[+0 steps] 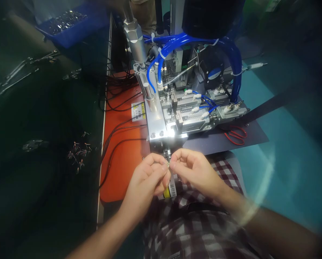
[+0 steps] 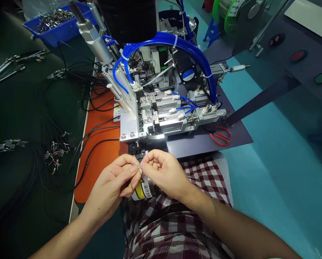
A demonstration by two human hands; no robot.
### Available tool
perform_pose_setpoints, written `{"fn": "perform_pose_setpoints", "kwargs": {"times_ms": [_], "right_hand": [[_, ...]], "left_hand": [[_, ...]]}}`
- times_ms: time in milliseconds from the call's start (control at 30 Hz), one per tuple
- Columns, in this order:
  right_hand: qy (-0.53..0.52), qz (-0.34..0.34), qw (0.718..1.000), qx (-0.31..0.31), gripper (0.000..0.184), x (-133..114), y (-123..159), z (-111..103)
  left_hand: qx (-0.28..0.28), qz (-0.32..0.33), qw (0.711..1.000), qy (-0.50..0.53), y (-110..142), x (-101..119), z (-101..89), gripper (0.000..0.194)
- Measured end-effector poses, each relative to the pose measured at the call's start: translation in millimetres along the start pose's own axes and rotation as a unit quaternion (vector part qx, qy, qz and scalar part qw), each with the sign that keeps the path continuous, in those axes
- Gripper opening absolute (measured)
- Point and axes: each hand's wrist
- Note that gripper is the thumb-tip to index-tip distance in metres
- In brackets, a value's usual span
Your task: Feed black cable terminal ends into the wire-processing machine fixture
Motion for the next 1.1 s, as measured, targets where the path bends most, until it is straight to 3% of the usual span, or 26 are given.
{"fn": "perform_pose_setpoints", "kwargs": {"times_ms": [267, 600, 867, 967, 1100], "right_hand": [[-0.007, 0.003, 1.000, 0.017, 0.011, 2, 5, -1], [0.057, -0.061, 0.996, 0.020, 0.013, 3, 3, -2], [-0.083, 0.042, 0.995, -0.039, 0.021, 8, 6, -2], [-0.113, 0.041, 0.992, -0.044, 0.022, 11, 8, -3], [-0.064, 0.011, 0.998, -0.015, 0.018, 7, 10, -3]], "left_hand": [[-0.004, -0.012, 1.000, 0.016, 0, 4, 3.4, 0.007], [-0.011, -0.014, 0.999, -0.028, 1, -1, 0.1, 0.009], [-0.035, -0.014, 0.999, 0.026, 2, 0, 3.4, 0.007], [-0.047, -0.030, 0.998, 0.042, 1, 2, 4.0, 0.007], [-0.037, -0.026, 0.999, 0.014, -1, 3, 3.2, 0.008]]}}
Point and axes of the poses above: each hand's wrist, its own y-axis away from the middle knuckle, its own z-axis out of the palm, x = y × z, and after that the axes turned 9 degrees about x, right-handed
